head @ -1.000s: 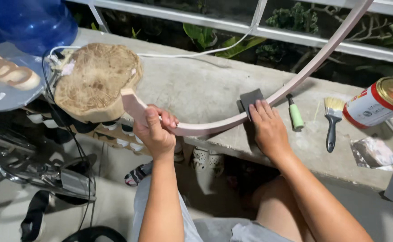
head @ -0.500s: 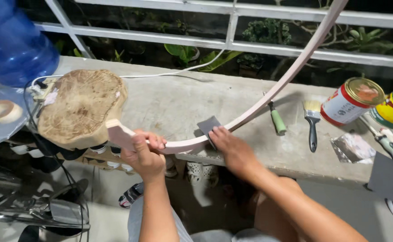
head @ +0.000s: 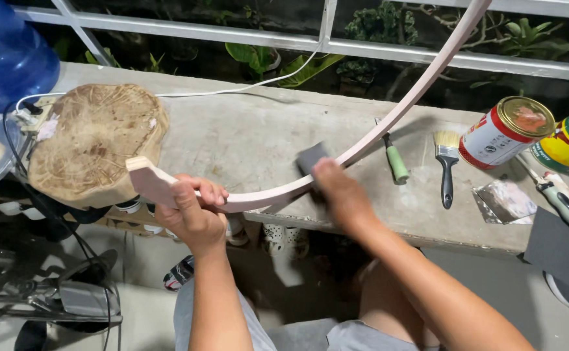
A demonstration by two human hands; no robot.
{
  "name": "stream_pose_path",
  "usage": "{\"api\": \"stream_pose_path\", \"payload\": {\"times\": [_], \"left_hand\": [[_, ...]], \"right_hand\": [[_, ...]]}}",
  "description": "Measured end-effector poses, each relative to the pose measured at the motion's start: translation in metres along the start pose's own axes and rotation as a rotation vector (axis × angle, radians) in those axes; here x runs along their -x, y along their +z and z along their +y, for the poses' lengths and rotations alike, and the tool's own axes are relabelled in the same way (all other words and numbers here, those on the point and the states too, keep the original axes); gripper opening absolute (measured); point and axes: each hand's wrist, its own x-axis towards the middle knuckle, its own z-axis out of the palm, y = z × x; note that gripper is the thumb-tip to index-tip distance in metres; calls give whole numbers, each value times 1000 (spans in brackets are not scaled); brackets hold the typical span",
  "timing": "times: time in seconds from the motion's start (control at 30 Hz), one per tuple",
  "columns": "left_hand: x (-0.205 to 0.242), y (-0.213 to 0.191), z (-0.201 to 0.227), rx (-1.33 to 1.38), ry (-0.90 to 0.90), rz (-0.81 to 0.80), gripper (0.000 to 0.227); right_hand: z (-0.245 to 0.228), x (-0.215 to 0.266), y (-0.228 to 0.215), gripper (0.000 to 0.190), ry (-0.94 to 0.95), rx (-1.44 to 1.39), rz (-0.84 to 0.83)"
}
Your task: The person sands the inner and outer edges of a curved wooden arc using a sanding block and then brushes away dust with a paintbrush.
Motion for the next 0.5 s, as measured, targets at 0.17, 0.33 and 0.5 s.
{"api": "stream_pose_path", "payload": {"times": [0.17,0.33,0.5], "left_hand": [[0,3,5,20,-25,9,36],[-3,12,4,21,-32,-1,37],[-10,8,4,5,-25,-14,37]], "right_hand": [[58,6,-10,64,-137,125,124],[9,0,-20,63,-40,42,119],[78,5,-16,53,34,366,156]]}}
